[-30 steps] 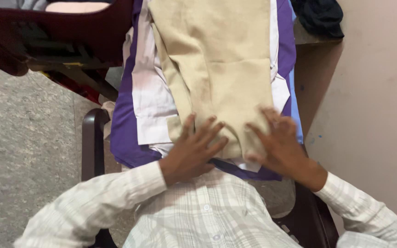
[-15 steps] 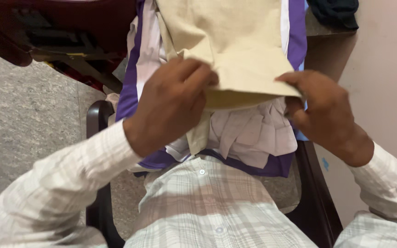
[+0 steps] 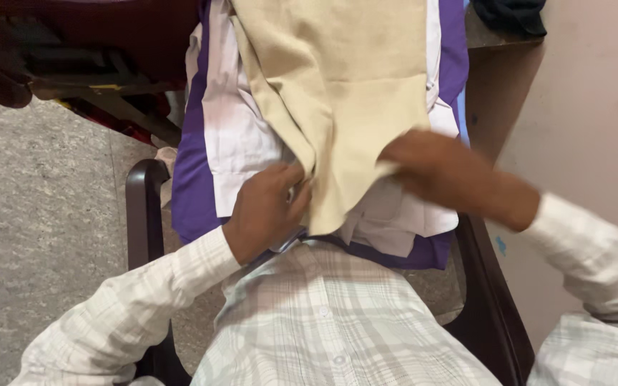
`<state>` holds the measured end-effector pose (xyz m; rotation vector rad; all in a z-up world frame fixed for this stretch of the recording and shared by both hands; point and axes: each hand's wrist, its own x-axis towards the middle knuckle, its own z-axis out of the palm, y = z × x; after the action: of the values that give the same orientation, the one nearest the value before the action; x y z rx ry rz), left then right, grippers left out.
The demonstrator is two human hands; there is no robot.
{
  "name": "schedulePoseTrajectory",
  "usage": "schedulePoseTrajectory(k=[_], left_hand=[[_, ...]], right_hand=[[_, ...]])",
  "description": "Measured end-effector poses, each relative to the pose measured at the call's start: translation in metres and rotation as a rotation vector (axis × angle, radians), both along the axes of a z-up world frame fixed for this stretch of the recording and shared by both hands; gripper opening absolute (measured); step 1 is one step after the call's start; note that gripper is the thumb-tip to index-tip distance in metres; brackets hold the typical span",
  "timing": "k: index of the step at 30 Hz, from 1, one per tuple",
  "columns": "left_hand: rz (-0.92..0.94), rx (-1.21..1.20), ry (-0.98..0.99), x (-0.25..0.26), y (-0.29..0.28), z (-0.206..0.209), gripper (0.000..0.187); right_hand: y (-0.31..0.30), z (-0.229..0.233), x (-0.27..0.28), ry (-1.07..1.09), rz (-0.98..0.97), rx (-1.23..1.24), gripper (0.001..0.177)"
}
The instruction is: The person folds a black shirt and beige pants by hand and places them inside an open suitcase.
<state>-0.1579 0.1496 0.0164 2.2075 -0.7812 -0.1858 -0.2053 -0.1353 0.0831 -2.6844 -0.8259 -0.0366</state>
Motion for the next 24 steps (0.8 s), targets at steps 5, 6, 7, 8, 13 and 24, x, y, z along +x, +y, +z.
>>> schedulePoseTrajectory(k=[5, 6, 7, 8, 13, 24], left_hand=[[0.141, -0.932, 0.810, -0.009, 0.002, 0.032, 0.028], [0.154, -1.180, 1.119, -0.012, 0.002, 0.027, 0.034], [0.194, -1.135, 1.206, -0.017, 0.001, 0.016, 0.036], [0.234, -1.087, 1.287, -0.023, 0.000, 0.001, 0.039], [0.287, -0.673, 1.255, -0.042, 0.005, -0.065, 0.051], [0.159, -0.202, 0.309, -0.037, 0.003, -0.027, 0.087]], right_hand=[[-0.010, 0.078, -0.004, -0.253, -0.276, 0.333, 0.010], [0.000, 0.079, -0.010, -0.268, -0.279, 0.387, 0.010], [0.008, 0.077, -0.009, -0.329, -0.251, 0.338, 0.010], [0.016, 0.073, -0.007, -0.395, -0.220, 0.294, 0.010], [0.052, 0.037, 0.007, -0.382, -0.127, 0.022, 0.015], [0.072, 0.019, 0.013, -0.360, -0.086, -0.041, 0.017]])
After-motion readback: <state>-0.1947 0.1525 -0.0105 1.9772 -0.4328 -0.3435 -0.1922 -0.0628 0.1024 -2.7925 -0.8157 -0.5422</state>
